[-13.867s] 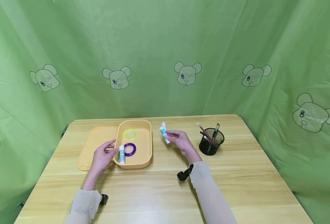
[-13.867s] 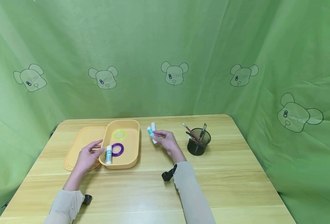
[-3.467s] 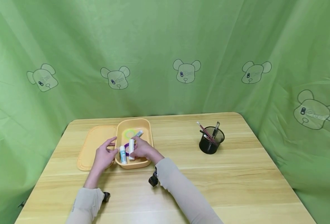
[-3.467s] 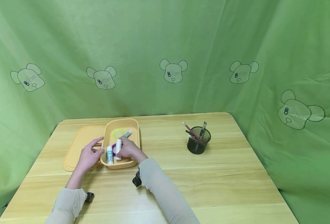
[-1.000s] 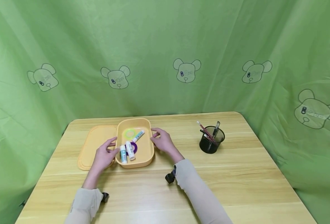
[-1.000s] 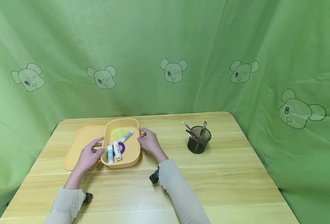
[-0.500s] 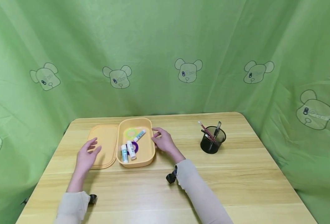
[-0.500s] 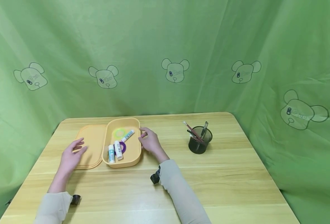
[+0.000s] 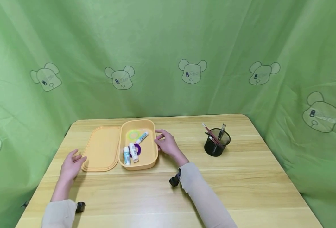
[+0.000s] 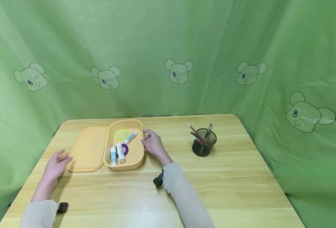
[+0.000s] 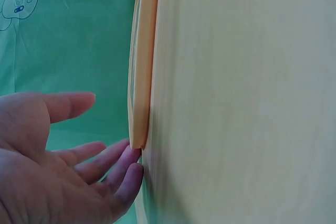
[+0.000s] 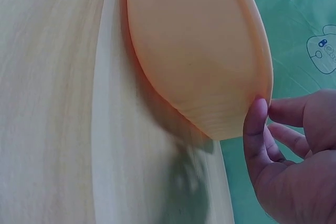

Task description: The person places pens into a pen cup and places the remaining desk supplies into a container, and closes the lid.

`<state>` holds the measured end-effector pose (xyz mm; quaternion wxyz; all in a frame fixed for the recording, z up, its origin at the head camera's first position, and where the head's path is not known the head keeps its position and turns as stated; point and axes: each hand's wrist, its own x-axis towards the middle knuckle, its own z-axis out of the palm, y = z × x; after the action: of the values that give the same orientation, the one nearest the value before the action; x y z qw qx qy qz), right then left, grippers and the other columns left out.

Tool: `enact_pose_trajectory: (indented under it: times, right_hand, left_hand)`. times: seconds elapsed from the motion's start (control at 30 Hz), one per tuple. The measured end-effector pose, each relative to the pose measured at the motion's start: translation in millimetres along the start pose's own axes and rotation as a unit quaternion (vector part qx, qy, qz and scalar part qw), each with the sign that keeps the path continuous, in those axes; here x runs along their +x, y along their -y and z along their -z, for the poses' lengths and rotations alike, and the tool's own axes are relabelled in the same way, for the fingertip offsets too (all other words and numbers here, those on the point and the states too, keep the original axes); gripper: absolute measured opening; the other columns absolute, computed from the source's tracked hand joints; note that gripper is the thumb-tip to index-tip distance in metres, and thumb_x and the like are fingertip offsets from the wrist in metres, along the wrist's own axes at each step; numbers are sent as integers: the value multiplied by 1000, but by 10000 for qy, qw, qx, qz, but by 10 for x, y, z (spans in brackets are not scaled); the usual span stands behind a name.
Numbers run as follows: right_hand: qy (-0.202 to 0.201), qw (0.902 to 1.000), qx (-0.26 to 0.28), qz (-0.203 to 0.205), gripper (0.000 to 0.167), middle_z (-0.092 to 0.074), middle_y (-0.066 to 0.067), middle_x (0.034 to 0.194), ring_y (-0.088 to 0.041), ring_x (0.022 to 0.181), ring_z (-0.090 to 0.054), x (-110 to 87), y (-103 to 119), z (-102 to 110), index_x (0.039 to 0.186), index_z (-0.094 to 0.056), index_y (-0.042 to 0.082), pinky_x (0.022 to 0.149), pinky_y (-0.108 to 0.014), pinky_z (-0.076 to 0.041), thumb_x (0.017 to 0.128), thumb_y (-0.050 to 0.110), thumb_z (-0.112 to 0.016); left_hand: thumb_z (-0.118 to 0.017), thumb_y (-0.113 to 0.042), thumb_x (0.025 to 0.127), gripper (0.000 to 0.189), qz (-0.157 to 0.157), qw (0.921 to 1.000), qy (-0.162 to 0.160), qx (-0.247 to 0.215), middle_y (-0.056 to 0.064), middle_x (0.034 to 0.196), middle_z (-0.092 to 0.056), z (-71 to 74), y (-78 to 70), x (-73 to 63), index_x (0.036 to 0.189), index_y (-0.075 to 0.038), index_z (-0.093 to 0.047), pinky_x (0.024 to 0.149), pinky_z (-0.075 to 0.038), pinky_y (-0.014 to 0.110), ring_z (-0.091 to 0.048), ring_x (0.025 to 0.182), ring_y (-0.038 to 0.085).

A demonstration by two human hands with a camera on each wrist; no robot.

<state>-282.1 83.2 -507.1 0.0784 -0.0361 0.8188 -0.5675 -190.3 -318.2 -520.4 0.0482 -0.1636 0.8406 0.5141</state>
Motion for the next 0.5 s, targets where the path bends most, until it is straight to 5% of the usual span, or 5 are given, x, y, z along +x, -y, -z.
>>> enact_pose_trajectory:
  times: [0.2,0.5]
  right_hand:
    - [-1,9999,109,-34,52,-64,-13,112,-27,65,-68,3,-8,10,149,-54,11,60,-40,-59,99,3,-66]
    - [10,9999,166,28,51,-64,-14,111,-16,59,-63,12,-28,-2,148,-54,10,61,-38,-61,99,3,-66]
  left_hand:
    - [-54,-26,108,77,17,9994,197,-269,35,162,-28,-47,-56,11,165,-1,-8,124,-31,57,-32,149,49]
    - [-52,-24,109,72,149,9934,346,-1088,31,167,-19,-163,-119,12,165,-2,-11,129,-21,57,-25,153,45]
